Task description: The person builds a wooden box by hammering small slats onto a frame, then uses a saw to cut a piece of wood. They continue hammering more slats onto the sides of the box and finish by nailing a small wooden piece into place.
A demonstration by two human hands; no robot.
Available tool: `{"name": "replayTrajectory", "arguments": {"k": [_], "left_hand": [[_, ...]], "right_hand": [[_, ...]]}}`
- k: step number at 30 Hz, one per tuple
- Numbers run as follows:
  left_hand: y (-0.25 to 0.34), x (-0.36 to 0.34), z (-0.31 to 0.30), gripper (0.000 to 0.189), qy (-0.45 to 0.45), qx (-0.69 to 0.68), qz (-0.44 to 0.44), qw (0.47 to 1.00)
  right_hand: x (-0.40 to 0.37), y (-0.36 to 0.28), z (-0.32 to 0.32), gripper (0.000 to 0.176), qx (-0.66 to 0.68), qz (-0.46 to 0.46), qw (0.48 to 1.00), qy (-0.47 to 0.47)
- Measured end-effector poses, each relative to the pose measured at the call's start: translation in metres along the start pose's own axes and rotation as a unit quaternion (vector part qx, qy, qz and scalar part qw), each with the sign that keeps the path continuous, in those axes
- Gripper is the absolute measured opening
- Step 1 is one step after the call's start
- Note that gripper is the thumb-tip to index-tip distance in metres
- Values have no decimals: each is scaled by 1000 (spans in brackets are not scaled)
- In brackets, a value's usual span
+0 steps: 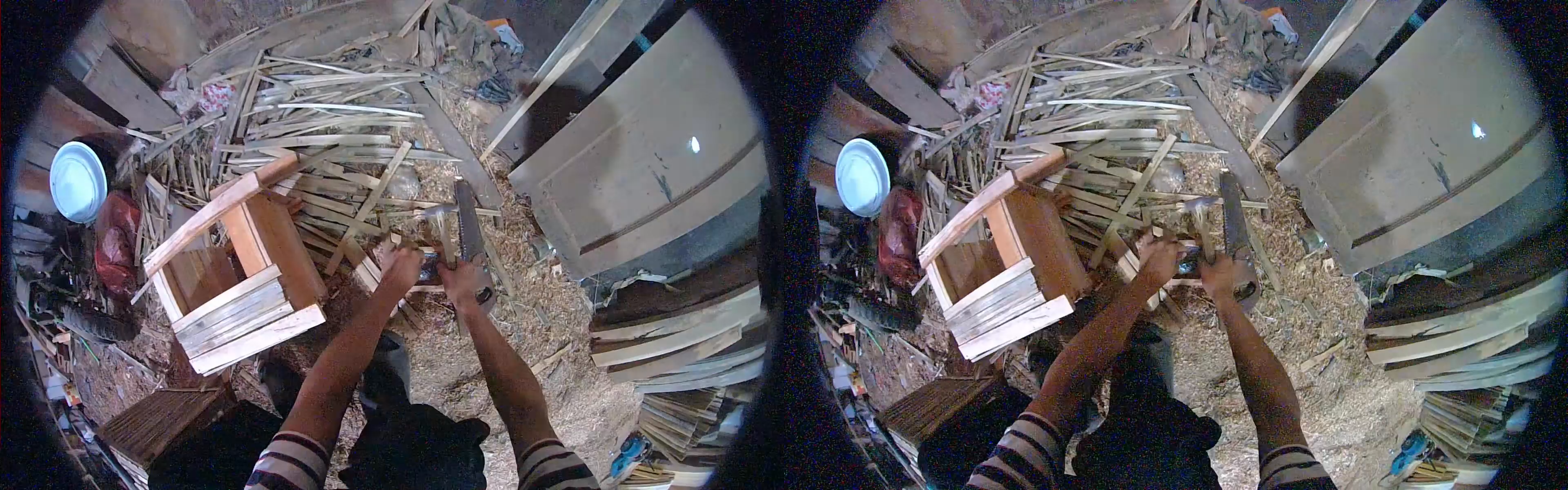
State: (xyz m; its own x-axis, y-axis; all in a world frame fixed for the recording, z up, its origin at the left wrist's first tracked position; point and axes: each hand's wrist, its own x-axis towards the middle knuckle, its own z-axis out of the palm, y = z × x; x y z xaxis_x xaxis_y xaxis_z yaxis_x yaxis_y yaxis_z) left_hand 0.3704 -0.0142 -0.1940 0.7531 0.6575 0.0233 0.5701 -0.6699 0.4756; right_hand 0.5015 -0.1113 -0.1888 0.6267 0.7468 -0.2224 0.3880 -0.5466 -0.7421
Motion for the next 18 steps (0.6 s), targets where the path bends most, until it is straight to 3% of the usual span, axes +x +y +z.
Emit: {"name": "replayTrajectory", "arguments": {"k": [1, 5, 7, 8, 11, 13, 16, 18], "left_hand": [[-2, 1, 7, 17, 5, -2, 18, 1000], [-1, 0, 29, 16, 40, -32, 21, 999], [-7, -6, 37, 11, 267, 43, 131, 954], [-7, -4, 43, 9, 157, 28, 57, 986], [8, -3, 12, 12, 82, 39, 35, 995], [12, -6, 5, 14, 75, 71, 37, 994], [10, 1, 2, 16, 51, 56, 52, 996], [4, 0, 3, 20, 8, 47, 105, 993]], "right_hand": [[-3, -16, -5, 27, -10, 23, 999, 31], [-2, -22, -12, 36, -87, 3, 996, 4], [1, -8, -4, 36, -130, -85, 987, 29], [2, -1, -1, 36, -134, -82, 987, 30], [3, 4, 3, 33, -154, -12, 988, 17], [6, 3, 6, 31, -50, -8, 999, -1], [1, -3, 6, 30, -107, -57, 991, 52], [-2, -16, -1, 28, -104, -26, 993, 39]]}}
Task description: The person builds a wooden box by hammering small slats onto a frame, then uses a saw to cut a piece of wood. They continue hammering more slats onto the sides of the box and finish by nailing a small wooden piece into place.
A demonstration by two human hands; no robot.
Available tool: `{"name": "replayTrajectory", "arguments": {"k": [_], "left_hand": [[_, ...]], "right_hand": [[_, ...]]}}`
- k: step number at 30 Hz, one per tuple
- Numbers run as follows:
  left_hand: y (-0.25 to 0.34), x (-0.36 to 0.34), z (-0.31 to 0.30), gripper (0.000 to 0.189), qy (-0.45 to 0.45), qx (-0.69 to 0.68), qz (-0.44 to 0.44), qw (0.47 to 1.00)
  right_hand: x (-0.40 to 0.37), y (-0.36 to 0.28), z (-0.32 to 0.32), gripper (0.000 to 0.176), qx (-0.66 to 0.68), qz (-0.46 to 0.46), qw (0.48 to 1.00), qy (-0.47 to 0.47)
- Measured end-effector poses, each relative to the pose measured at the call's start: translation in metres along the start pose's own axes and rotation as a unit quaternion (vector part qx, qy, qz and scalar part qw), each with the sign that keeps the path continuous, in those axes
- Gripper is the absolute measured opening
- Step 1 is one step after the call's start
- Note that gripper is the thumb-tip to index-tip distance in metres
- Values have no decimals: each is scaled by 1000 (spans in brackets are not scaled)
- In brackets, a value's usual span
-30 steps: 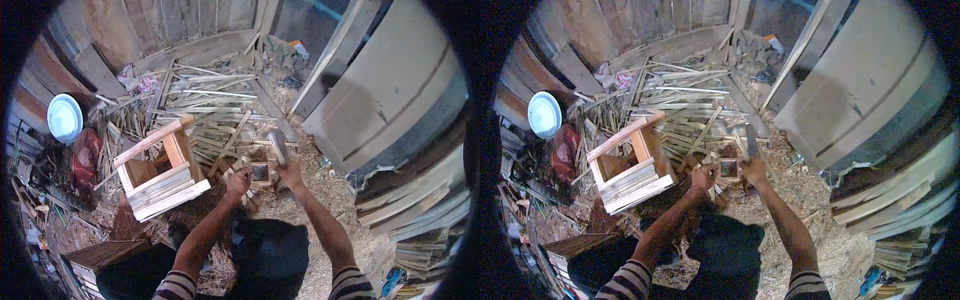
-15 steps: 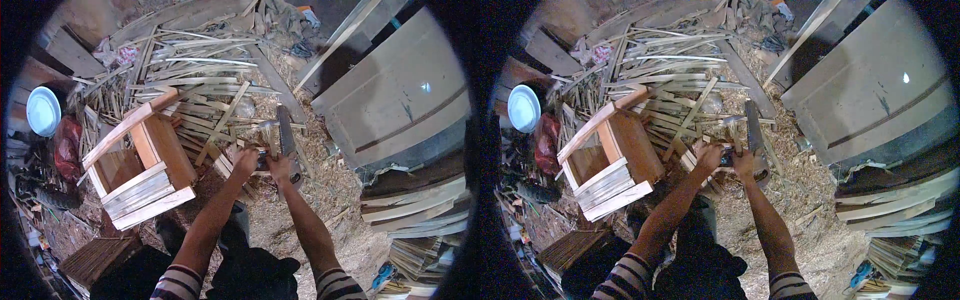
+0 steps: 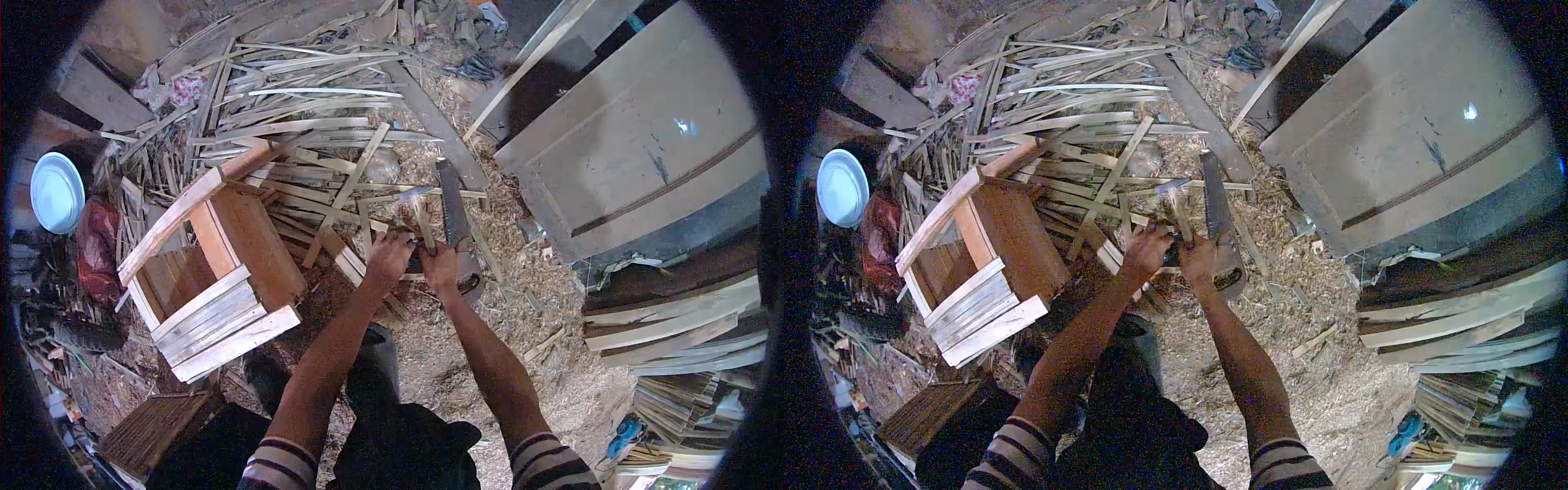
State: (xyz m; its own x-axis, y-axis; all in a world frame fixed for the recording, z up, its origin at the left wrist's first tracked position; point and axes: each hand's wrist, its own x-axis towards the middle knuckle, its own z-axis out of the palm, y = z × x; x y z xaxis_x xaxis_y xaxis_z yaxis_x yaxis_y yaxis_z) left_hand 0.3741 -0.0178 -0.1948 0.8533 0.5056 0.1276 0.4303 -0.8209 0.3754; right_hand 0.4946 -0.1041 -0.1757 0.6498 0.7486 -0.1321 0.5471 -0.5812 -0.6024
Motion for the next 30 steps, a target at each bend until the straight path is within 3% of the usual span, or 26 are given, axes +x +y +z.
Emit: {"name": "replayTrajectory", "arguments": {"k": [2, 4, 7, 9, 10, 13, 16, 18, 20, 22, 23, 25, 26, 28, 29, 30], "left_hand": [[-2, 6, 1, 20, -19, -7, 10, 1000], [-8, 7, 7, 21, -38, -14, 20, 999], [-6, 11, -1, 21, 23, 40, 90, 995], [-1, 12, -15, 21, -79, 11, 40, 996], [-2, 8, -10, 21, -82, 10, 41, 996], [-8, -3, -9, 22, 37, -30, 44, 998], [-9, -1, -30, 19, -83, -78, 6, 993], [-10, -2, -35, 18, -91, -62, 16, 994], [-9, -1, -34, 17, -98, -45, 29, 994], [-9, -5, -27, 14, -6, -24, 85, 996], [-10, -4, -26, 14, -6, -23, 86, 996], [-13, 1, -19, 16, -112, -68, 29, 991], [-14, -1, -15, 16, -112, -68, 29, 991], [-16, -7, -11, 20, 2, -116, 21, 993], [-18, -7, -9, 20, 2, -114, 21, 993], [-16, -5, -19, 23, -65, -153, -27, 986]], "right_hand": [[-1, -8, -6, 26, 3, 29, 999, -19], [-1, -7, -7, 24, 90, 88, 991, -50], [2, 14, 10, 26, 152, 19, 988, -2], [2, 16, 8, 26, 157, 35, 987, -25], [1, 14, 6, 26, 162, 50, 984, -48], [5, 29, 26, 22, 224, 32, 974, -31], [-2, 6, -1, 18, 181, 37, 981, -66], [8, 64, 56, 20, 232, 13, 972, -31], [9, 70, 61, 22, 282, -11, 959, 6], [-3, 16, 12, 22, 220, 7, 975, -15], [-5, 6, 4, 22, 221, 7, 975, -15], [-7, 0, -6, 25, 205, -8, 978, -34], [-8, -3, -11, 25, 205, -8, 978, -34], [-7, -4, -17, 26, 136, 4, 987, -82], [-7, -4, -17, 26, 137, 2, 987, -83], [-8, -1, -14, 26, 116, -31, 991, -52]]}}
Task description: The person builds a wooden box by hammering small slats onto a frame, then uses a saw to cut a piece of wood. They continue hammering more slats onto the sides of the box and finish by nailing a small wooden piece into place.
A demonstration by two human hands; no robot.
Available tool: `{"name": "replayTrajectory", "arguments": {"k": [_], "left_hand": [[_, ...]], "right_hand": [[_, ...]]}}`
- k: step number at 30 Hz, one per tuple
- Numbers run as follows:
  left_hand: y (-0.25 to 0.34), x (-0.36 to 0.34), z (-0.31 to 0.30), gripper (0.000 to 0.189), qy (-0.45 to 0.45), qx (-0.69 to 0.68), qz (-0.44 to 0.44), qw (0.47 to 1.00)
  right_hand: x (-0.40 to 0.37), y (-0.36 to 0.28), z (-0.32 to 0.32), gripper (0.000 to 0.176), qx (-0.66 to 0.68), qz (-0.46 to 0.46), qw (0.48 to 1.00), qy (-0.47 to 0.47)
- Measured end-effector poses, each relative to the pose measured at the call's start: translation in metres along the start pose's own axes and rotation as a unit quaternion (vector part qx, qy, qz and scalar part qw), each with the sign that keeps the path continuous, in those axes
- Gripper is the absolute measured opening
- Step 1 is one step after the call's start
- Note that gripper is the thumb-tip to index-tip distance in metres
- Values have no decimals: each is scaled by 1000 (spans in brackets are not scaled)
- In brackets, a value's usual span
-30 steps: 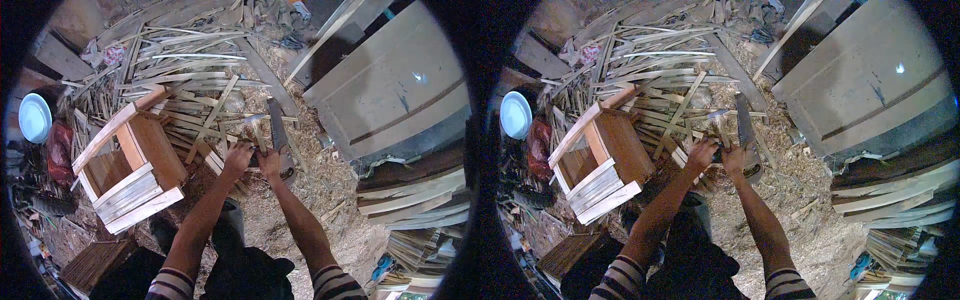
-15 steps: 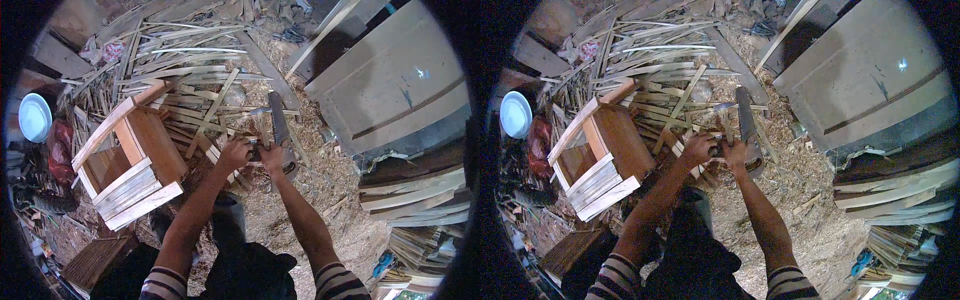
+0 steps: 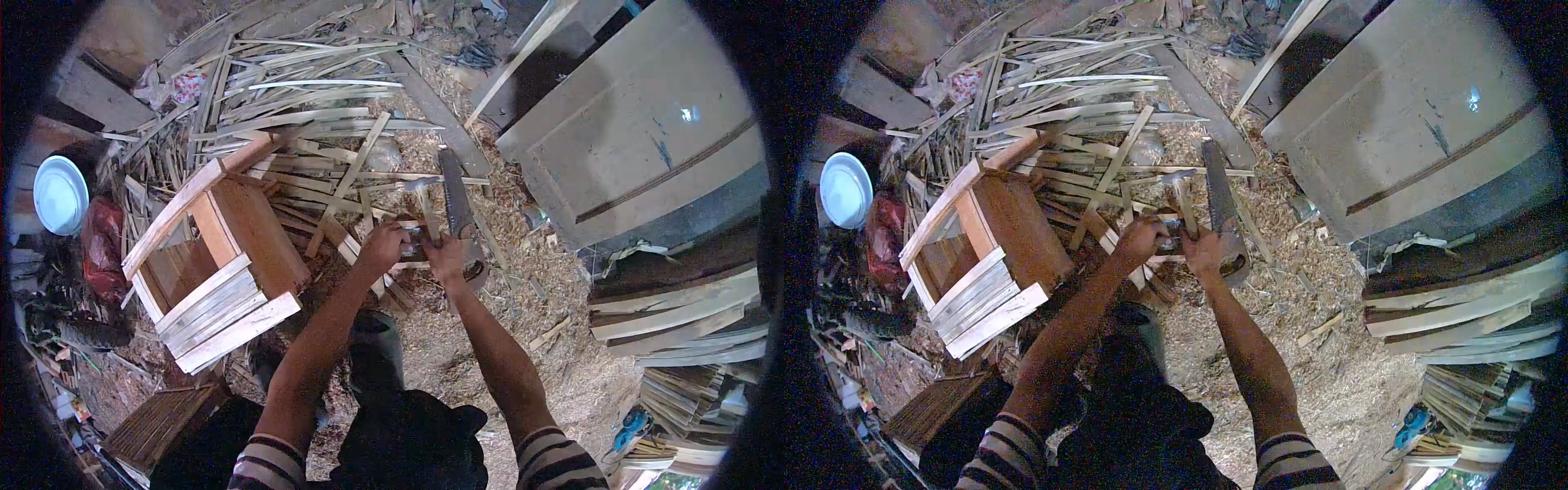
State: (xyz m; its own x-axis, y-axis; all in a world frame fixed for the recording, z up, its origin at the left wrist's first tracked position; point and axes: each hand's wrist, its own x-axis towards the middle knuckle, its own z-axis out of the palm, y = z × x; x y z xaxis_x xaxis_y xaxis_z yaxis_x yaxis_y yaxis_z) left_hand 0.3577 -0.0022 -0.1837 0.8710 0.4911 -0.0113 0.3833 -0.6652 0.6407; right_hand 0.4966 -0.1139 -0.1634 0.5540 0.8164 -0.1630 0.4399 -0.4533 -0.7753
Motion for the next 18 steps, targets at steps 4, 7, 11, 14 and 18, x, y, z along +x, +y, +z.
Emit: {"name": "replayTrajectory", "arguments": {"k": [4, 7, 11, 14, 18], "left_hand": [[-1, -6, 4, 24, 52, -16, -5, 998], [-11, -2, 12, 21, -2, 1, 1, 1000], [-1, -3, 13, 12, 61, 12, 1, 998], [-3, 3, 28, 15, 127, -185, -93, 970], [22, -3, 3, 13, 84, 60, 1, 995]], "right_hand": [[-3, 19, 6, 28, 30, -7, 1000, 5], [-3, 45, 16, 29, -51, -22, 998, 13], [-3, 54, 20, 29, -14, -105, 993, 57], [-6, 33, 9, 28, -64, -14, 998, -10], [-10, 25, 13, 28, -25, -38, 999, 29]]}}
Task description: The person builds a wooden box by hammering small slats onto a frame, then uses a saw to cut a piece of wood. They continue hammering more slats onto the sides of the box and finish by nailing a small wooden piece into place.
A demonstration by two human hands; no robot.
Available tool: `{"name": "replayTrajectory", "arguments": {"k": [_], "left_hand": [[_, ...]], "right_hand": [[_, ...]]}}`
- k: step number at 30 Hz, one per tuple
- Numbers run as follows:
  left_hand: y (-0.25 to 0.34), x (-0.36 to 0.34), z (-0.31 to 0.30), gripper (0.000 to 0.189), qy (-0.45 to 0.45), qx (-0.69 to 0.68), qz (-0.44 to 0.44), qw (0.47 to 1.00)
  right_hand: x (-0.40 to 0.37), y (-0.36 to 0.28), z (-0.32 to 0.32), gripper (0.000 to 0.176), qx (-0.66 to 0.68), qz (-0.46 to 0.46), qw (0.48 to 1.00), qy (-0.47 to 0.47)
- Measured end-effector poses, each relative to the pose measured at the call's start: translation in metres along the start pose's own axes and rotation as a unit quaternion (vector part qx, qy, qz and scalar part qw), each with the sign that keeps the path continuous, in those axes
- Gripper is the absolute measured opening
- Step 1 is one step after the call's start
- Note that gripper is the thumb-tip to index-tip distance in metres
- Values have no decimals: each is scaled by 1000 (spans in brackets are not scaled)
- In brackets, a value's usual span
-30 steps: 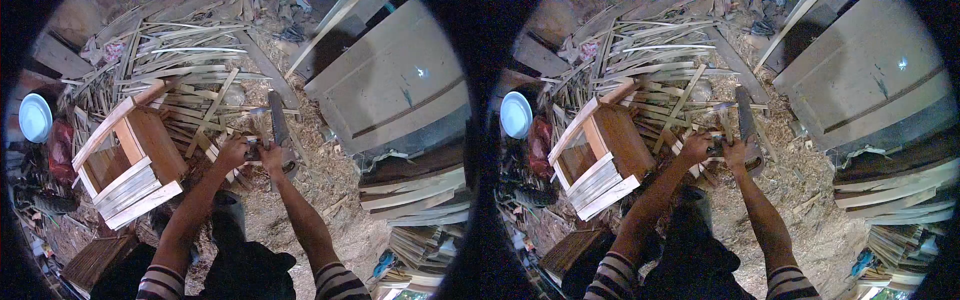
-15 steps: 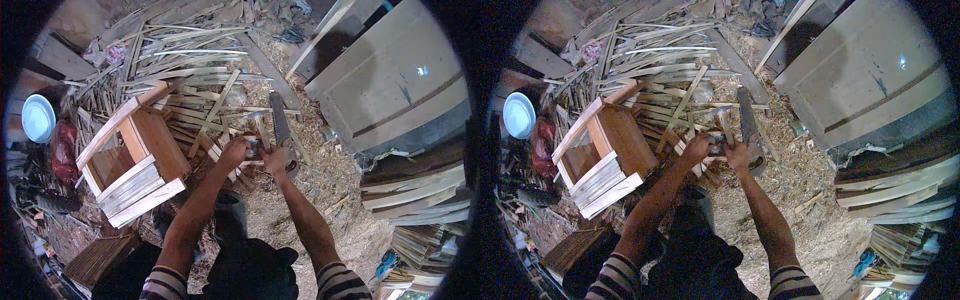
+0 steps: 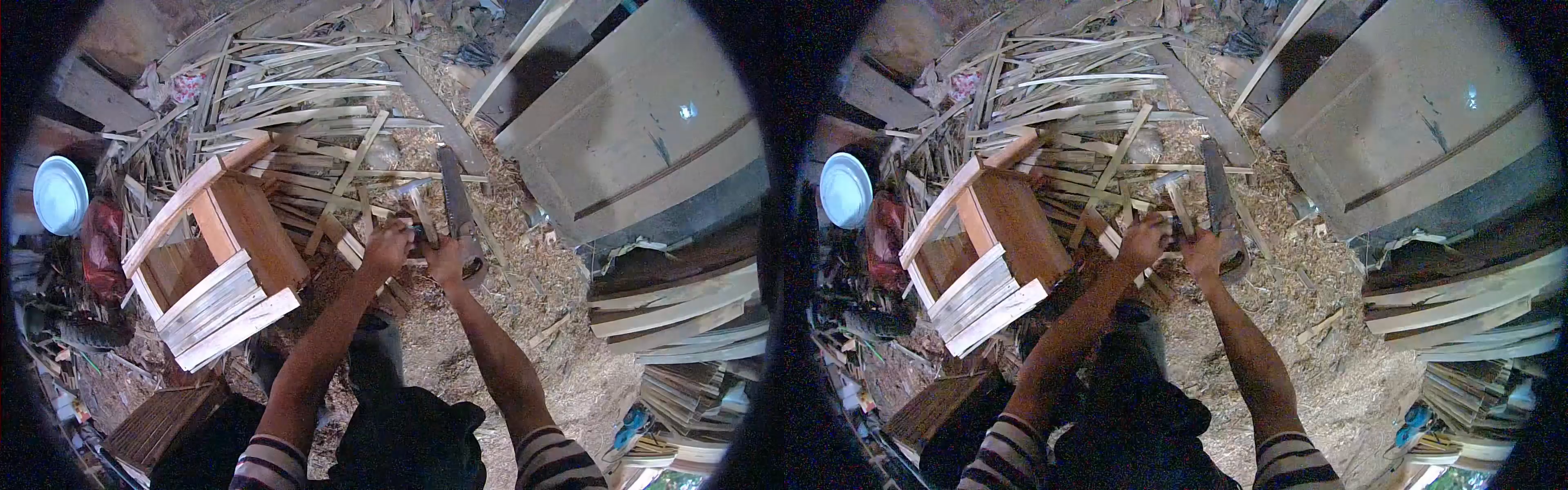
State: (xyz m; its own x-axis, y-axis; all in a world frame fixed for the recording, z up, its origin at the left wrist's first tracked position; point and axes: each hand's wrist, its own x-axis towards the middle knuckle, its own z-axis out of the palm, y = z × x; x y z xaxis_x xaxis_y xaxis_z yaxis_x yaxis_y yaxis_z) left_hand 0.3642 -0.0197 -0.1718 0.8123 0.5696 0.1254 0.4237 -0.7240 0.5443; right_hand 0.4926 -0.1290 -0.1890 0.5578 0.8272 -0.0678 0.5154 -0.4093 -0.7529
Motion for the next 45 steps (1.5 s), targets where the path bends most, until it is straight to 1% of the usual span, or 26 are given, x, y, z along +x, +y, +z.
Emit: {"name": "replayTrajectory", "arguments": {"k": [1, 2, 3, 5, 7, 8, 11, 14, 16, 20, 22, 26, 27, 29, 30, 31, 32, 34, 35, 37, 38, 39, 40, 42, 44, 45], "left_hand": [[-5, -2, 8, 12, -58, 11, 33, 998], [-7, -6, 17, 12, -57, 10, 31, 998], [-4, -11, 22, 11, 33, -5, 41, 999], [-6, -12, 30, 11, 124, -24, 52, 991], [-4, -8, 23, 13, 83, 32, 89, 992], [-3, -7, 23, 14, 69, 50, 102, 991], [-11, -9, 34, 15, 153, 50, 120, 980], [-7, 3, 40, 15, 62, 59, 51, 995], [2, 15, 22, 14, -43, 113, 93, 988], [-8, 10, 23, 17, -35, 117, 116, 986], [-11, 5, 24, 18, -33, -17, 23, 999], [-15, 2, 25, 19, -45, -29, -3, 999], [-11, 4, 18, 21, -51, -48, -36, 997], [-2, 5, 4, 25, -59, -64, -67, 994], [1, 4, -1, 23, -32, -60, -84, 994], [4, 3, -6, 22, -4, -56, -101, 993], [6, 5, -12, 22, -4, -54, -101, 993], [6, 12, -20, 18, -11, -75, -123, 989], [3, 13, -20, 18, -12, -76, -123, 989], [3, 14, -26, 13, -121, -58, -88, 987], [4, 15, -28, 10, -181, -42, -78, 980], [-1, 12, -21, 10, -181, -41, -78, 980], [-10, 9, -11, 11, -152, -30, -37, 987], [-12, 5, -3, 12, -123, -22, 4, 992], [3, 5, -17, 19, -76, 18, -136, 988], [-2, 4, -10, 19, -77, 16, -137, 987]], "right_hand": [[-2, 0, 2, 28, 32, -50, 997, 53], [0, 2, 3, 28, 32, -51, 997, 51], [4, 3, 4, 25, -29, -29, 999, 16], [7, 8, 2, 21, -93, -5, 995, -17], [5, -21, -12, 27, -13, 63, 998, -20], [4, -17, -11, 27, -13, 65, 998, -20], [4, -9, -2, 27, 13, 50, 999, -3], [2, -20, -8, 28, -8, 43, 999, 7], [2, -25, -13, 28, 36, 41, 998, 10], [5, -21, -9, 29, -46, 2, 999, 20], [4, -33, -16, 31, 9, -11, 1000, 16], [4, 16, 18, 31, -26, 7, 999, 41], [3, 20, 26, 30, 238, 18, 967, 86], [-1, 34, 30, 30, 487, 31, 864, 126], [0, 10, 6, 26, 349, 22, 936, 31], [1, -8, -12, 29, 198, 13, 978, -66], [3, -15, -19, 29, 199, 12, 978, -66], [4, -19, -25, 31, 39, 68, 994, -71], [4, -19, -26, 31, 39, 69, 994, -71], [4, -17, -28, 32, -70, 39, 995, -52], [4, -16, -28, 32, -70, 38, 995, -52], [3, -16, -27, 33, -54, 84, 994, -32], [3, -16, -26, 33, -37, 130, 991, -13], [4, -12, -24, 29, -29, 107, 994, 12], [3, 0, -20, 26, -24, 86, 995, 36], [3, 8, -17, 25, -49, 51, 996, 46]]}}
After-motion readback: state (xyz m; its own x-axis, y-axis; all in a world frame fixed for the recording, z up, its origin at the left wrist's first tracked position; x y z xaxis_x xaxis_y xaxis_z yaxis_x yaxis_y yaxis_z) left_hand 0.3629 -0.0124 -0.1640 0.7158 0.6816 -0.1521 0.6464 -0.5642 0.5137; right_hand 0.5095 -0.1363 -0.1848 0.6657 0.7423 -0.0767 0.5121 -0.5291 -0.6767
